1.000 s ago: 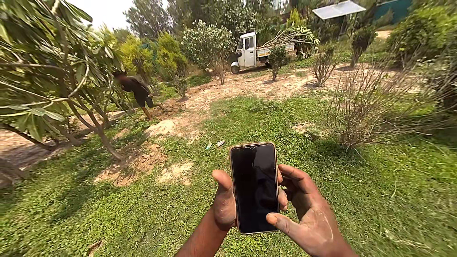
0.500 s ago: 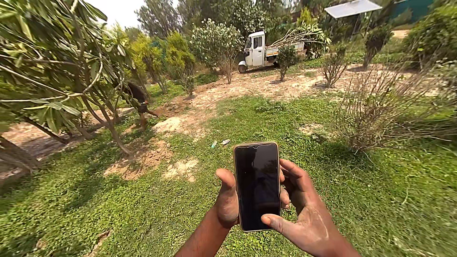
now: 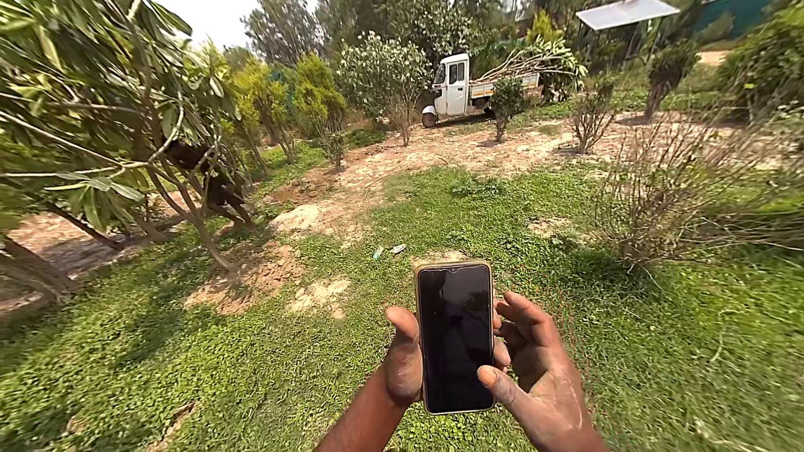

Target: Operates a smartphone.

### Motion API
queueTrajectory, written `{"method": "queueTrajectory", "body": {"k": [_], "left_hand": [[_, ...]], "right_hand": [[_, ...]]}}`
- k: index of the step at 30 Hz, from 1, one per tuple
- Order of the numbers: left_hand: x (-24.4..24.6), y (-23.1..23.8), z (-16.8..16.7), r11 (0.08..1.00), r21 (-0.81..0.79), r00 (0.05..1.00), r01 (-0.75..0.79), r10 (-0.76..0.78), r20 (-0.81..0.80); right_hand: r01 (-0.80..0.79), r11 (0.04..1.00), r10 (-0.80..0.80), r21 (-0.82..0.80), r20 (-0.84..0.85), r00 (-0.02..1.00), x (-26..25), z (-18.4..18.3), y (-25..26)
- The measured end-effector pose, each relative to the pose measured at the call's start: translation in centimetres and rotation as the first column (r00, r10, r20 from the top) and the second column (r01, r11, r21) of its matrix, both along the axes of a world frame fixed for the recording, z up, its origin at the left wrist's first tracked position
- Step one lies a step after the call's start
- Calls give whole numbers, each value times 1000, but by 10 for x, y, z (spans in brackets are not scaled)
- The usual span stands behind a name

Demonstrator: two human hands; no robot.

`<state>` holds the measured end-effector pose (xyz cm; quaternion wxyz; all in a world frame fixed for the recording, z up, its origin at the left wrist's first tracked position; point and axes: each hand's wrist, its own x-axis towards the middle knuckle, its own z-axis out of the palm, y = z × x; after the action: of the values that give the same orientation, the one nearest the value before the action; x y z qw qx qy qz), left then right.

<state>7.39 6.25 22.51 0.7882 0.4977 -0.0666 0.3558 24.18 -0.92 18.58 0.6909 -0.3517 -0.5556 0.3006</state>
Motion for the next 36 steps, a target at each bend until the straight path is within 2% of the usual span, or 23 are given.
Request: {"method": "queueTrajectory", "body": {"k": [8,10,13,20,24,27,29,31,33,36], "left_hand": [[5,-5,-11,996,-42,997,-74,75,10],[7,-6,-14,998,-30,999,-51,51,-11],[6,-10,-13,1000,-6,999,-17,16,-31],[-2,-5,-16,998,-21,996,-52,50,-68],[-3,-10,-14,995,-32,994,-92,90,-60],[-2,-11,-19,975,9,971,-224,223,-87],[2,-10,-25,946,67,938,-316,322,-126],[7,-13,-28,875,157,867,-457,478,-138],[12,-16,-27,700,336,705,-630,697,-130],[13,-11,-33,473,532,509,-702,856,-90]], "right_hand": [[-187,981,176,-55,-161,971,-15,-35,-10],[-145,985,129,-94,-160,979,-17,-34,-13],[-42,993,35,-110,-63,997,-16,-31,-16],[-140,986,129,-93,-114,985,-13,-26,-12],[-285,955,254,-80,-273,928,-20,-27,-10],[-424,905,360,-35,-467,807,-27,-25,-13],[-455,888,319,-72,-618,719,-33,-19,-16],[-448,883,238,-138,-691,683,-34,-16,-16],[-467,867,224,-176,-698,680,-29,-17,-15],[-496,843,217,-208,-713,667,-23,-19,-14]]}}
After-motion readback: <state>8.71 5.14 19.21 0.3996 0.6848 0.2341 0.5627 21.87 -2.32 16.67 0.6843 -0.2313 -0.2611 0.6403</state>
